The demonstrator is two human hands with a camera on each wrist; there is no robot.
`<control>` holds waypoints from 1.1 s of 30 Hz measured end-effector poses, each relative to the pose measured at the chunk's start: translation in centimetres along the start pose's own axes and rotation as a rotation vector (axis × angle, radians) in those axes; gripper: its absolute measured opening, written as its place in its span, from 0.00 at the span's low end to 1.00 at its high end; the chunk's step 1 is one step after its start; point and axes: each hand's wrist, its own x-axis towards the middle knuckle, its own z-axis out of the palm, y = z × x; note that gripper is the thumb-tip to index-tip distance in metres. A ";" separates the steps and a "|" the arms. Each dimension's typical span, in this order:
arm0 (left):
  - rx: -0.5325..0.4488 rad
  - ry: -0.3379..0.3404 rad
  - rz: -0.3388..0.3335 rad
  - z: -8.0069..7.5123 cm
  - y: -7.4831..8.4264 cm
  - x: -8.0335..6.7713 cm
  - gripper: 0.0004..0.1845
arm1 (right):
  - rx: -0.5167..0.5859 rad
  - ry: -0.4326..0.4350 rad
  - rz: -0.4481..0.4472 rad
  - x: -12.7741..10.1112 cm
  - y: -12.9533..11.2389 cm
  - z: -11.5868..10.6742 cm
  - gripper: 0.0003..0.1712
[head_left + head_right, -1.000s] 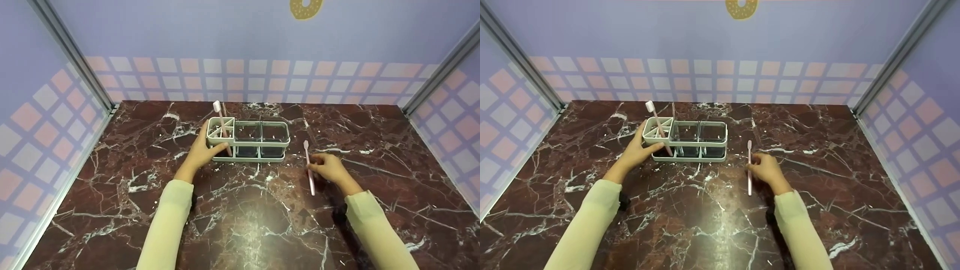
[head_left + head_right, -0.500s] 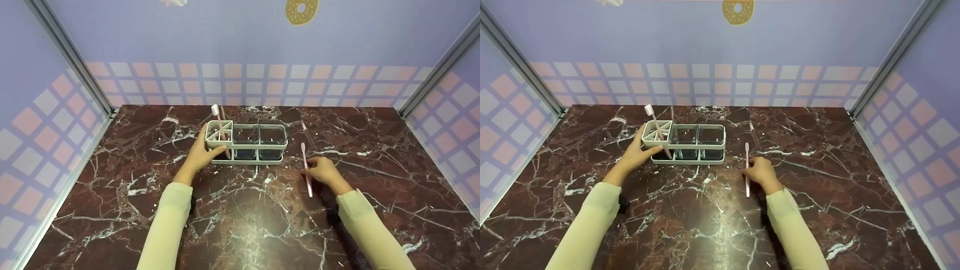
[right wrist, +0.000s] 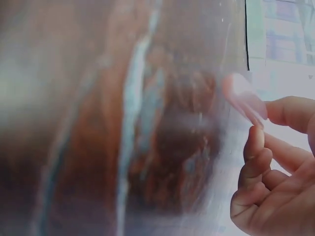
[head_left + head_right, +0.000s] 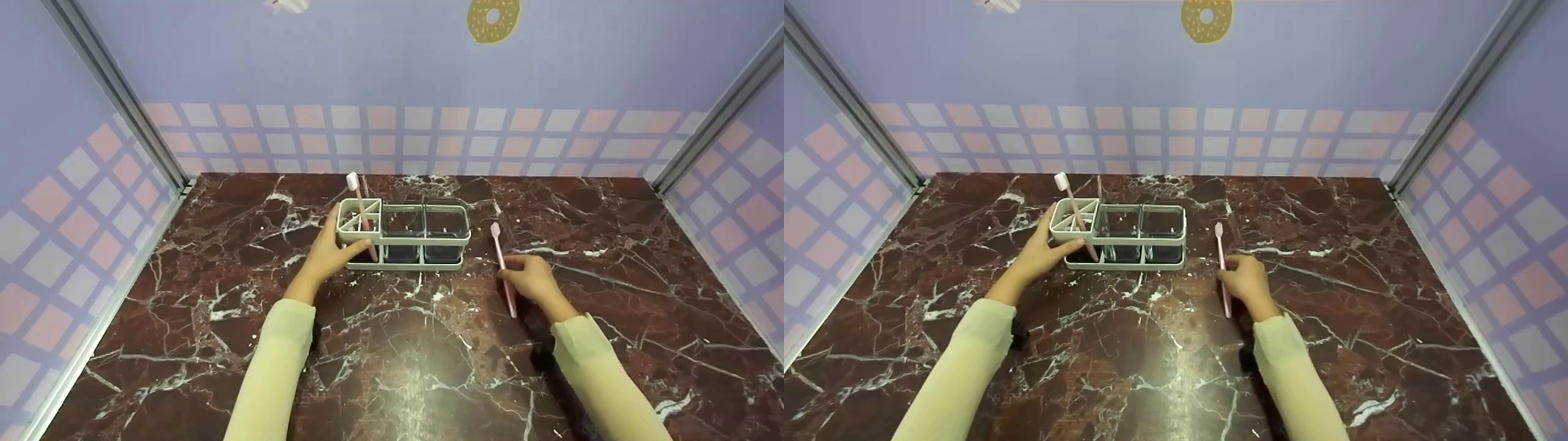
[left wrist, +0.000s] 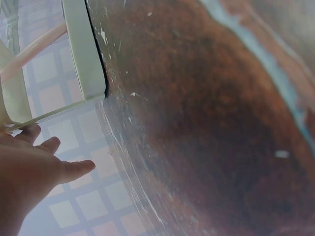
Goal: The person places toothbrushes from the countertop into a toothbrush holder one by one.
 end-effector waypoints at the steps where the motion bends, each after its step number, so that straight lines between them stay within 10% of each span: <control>1: 0.006 0.002 -0.002 0.0 0.0 0.0 0.55 | 0.018 0.012 -0.003 0.0 -0.1 -0.1 0.22; 16: 0.019 0.004 -0.001 -0.1 0.1 0.0 0.54 | 0.478 0.198 -0.029 0.6 -11.5 -4.6 0.20; 33: 0.059 0.034 0.025 -0.1 -0.1 0.0 0.54 | 0.890 0.165 -0.100 2.8 -22.6 4.2 0.18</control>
